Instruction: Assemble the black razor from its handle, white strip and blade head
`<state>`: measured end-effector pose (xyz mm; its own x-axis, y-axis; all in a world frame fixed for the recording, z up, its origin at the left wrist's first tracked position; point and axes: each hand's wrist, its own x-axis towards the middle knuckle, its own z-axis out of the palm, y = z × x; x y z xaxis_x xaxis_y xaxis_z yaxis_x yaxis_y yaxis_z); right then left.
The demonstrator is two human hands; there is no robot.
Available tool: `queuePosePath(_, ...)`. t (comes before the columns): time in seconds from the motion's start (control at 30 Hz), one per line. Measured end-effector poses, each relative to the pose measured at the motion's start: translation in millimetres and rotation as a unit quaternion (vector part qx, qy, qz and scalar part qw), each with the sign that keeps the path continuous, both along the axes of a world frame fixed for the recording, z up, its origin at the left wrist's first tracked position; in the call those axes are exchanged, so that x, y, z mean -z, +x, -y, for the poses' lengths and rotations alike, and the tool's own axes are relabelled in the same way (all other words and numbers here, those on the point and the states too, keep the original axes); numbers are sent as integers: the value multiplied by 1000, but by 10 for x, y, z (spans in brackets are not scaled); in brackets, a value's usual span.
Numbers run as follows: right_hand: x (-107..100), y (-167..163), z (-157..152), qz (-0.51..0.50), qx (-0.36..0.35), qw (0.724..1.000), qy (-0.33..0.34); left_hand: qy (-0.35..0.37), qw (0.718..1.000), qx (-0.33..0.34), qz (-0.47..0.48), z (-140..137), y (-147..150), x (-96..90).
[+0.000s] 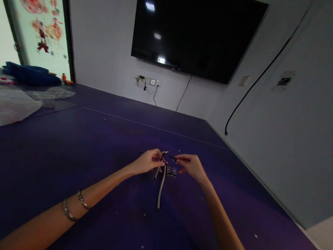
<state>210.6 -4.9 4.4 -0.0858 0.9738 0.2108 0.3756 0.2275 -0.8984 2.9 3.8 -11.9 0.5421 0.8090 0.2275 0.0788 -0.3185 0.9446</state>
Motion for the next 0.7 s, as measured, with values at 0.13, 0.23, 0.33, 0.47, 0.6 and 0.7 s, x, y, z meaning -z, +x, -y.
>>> queuePosePath(0.13,-88,-37,54,-21,10,1000,-4,86,995,-53,-17,68,90,135)
queuePosePath(0.23,-130,-70,84,-30,5,1000,4,130,987,-79,-48,115,130,199)
queuePosePath(0.33,-163,-104,110,-37,11,999,19,154,981,-99,-58,141,142,219)
queuePosePath(0.47,-227,-147,161,-40,23,999,28,182,973,-129,-49,150,136,214)
queuePosePath(0.6,-295,-188,225,-40,10,998,40,208,966,-150,-45,164,131,203)
queuePosePath(0.7,-315,-213,252,-49,-1,997,55,220,963,-150,-34,176,138,203)
